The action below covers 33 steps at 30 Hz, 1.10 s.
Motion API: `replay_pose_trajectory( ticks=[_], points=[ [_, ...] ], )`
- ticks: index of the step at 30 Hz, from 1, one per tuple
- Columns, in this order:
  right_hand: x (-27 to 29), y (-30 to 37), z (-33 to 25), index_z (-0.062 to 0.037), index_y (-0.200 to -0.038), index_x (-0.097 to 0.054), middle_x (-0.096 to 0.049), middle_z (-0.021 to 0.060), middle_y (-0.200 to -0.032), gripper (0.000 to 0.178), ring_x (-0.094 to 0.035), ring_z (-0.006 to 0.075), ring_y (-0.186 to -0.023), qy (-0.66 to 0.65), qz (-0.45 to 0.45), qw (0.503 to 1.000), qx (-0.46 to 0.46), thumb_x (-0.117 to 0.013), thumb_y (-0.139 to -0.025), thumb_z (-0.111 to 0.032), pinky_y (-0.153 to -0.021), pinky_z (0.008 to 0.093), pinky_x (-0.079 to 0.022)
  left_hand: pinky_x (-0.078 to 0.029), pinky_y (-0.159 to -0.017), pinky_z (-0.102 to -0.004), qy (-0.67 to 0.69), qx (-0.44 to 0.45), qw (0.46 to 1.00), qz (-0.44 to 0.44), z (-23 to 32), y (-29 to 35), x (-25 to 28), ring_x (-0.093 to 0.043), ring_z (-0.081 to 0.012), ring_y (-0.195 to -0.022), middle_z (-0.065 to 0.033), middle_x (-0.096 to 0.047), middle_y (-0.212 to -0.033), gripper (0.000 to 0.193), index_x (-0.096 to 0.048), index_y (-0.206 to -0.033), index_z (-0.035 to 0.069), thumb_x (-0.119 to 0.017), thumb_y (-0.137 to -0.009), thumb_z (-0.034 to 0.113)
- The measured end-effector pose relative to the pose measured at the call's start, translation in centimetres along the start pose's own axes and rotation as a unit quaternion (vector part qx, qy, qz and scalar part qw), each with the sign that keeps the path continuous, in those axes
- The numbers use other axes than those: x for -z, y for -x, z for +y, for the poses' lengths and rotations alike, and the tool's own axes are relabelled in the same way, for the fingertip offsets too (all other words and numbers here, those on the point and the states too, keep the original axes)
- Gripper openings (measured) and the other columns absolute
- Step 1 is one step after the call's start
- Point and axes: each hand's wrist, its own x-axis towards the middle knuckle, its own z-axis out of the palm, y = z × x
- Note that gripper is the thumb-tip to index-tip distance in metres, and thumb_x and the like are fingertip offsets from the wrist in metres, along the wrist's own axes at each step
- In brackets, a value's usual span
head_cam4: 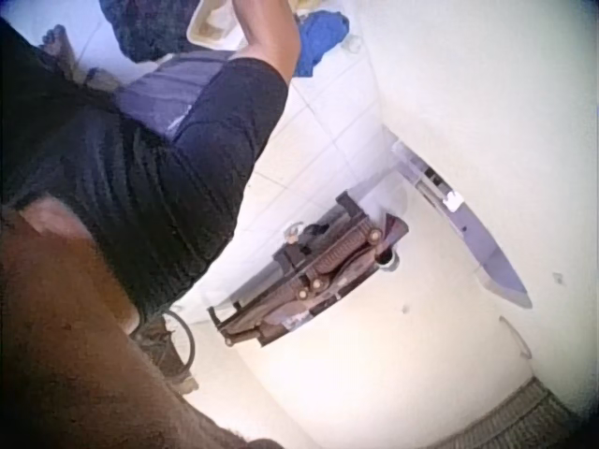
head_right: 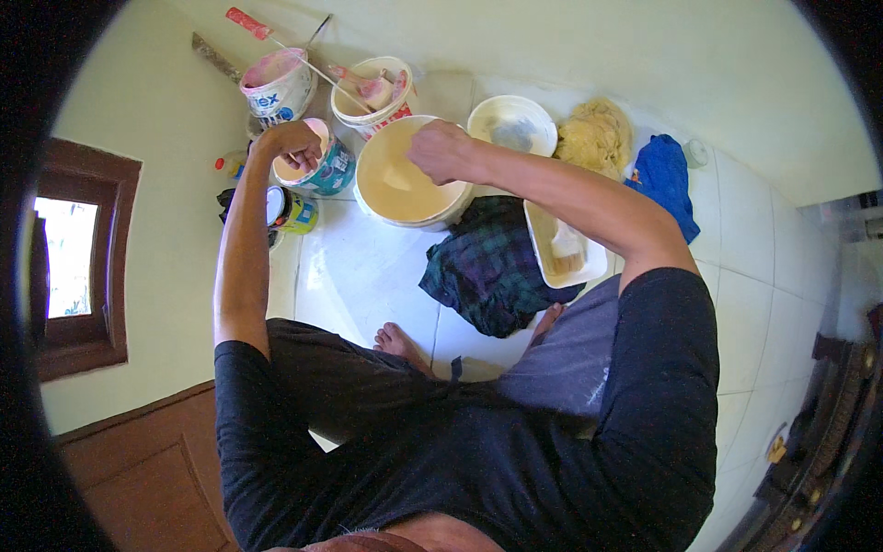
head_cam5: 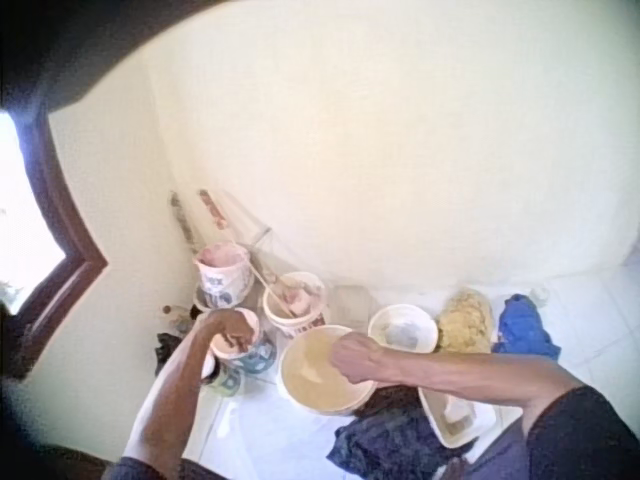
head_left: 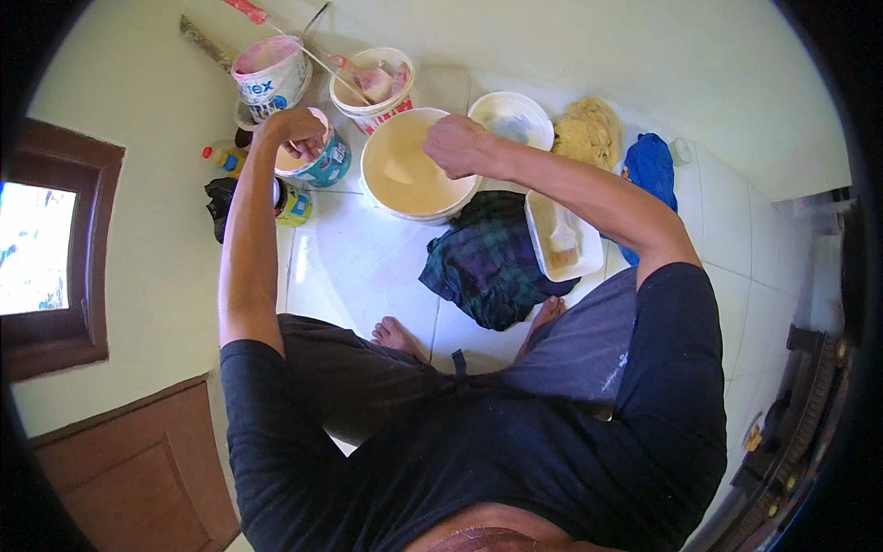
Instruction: The person sits on the floor and stirs paint in a bucket using a brush, then pours some into a container and wipes it with a cloth.
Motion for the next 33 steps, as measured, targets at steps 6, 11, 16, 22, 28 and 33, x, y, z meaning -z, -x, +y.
replay_pose_trajectory(
  ticks=[6, 11, 16, 22, 28, 33],
  points=[
    [1.5, 0.0, 0.5, -0.0035, -0.062, -0.068, -0.065, 0.0172, -0.065, 0.009, -0.066, 0.0338, -0.065, -0.024, -0.096, 0.995, -0.020, -0.066, -0.057, -0.011, -0.059, 0.0438, -0.052, -0.054, -0.068, -0.0358, -0.032, -0.011, 0.999, -0.003, 2.0, 0.6, 0.4, -0.069, -0.0200, -0.077, -0.0118, -0.072, -0.092, 0.030, -0.068, -0.101, 0.002, -0.059, -0.080, 0.022],
    [-0.3, -0.1, 1.2, -0.0035, -0.060, -0.067, -0.064, 0.0193, -0.064, 0.007, -0.066, 0.0349, -0.066, 0.014, 0.128, 0.991, 0.022, -0.064, -0.057, -0.009, -0.059, 0.0449, -0.052, -0.053, -0.065, -0.0364, -0.041, -0.003, 0.999, -0.003, 1.5, -0.5, 1.0, -0.068, -0.0204, -0.075, -0.0125, -0.071, -0.090, 0.027, -0.068, -0.096, 0.002, -0.058, -0.080, 0.021],
    [3.7, -2.3, -1.2, -0.0036, -0.068, -0.068, -0.066, 0.0212, -0.072, 0.011, -0.067, 0.0341, -0.073, 0.023, -0.230, 0.973, -0.020, -0.063, -0.064, -0.013, -0.064, 0.0440, -0.053, -0.052, -0.062, -0.0370, -0.042, -0.007, 0.999, -0.006, 0.7, -2.9, 0.8, -0.066, -0.0208, -0.073, -0.0133, -0.071, -0.088, 0.024, -0.068, -0.092, 0.002, -0.058, -0.079, 0.020],
    [-0.7, -1.2, 0.5, -0.0010, -0.064, -0.067, -0.064, 0.0219, -0.067, 0.017, -0.066, 0.0368, -0.066, 0.022, 0.025, 0.999, -0.021, -0.060, -0.066, -0.017, -0.060, 0.0462, -0.053, -0.052, -0.059, -0.0378, 0.015, -0.016, 0.999, -0.023, 0.3, -6.2, 0.5, -0.065, -0.0212, -0.070, -0.0142, -0.069, -0.086, 0.022, -0.068, -0.086, 0.001, -0.057, -0.079, 0.019],
    [2.0, -1.1, -2.0, 0.0015, -0.064, -0.065, -0.064, 0.0233, -0.068, 0.020, -0.065, 0.0387, -0.064, 0.054, -0.143, 0.988, -0.009, -0.060, -0.067, -0.018, -0.061, 0.0468, -0.053, -0.051, -0.056, -0.0364, 0.050, -0.027, 0.998, -0.022, -1.8, -5.1, 0.4, -0.064, -0.0201, -0.067, -0.0131, -0.069, -0.083, 0.023, -0.068, -0.087, 0.002, -0.058, -0.079, 0.020],
    [0.5, -1.3, -1.2, 0.0013, -0.062, -0.064, -0.063, 0.0226, -0.065, 0.019, -0.064, 0.0386, -0.062, -0.031, -0.037, 0.999, -0.009, -0.060, -0.067, -0.017, -0.059, 0.0471, -0.051, -0.050, -0.055, -0.0343, 0.018, -0.028, 0.999, -0.007, -2.6, -2.9, 0.3, -0.063, -0.0185, -0.063, -0.0113, -0.070, -0.081, 0.026, -0.068, -0.091, 0.002, -0.059, -0.079, 0.023]
  ],
)
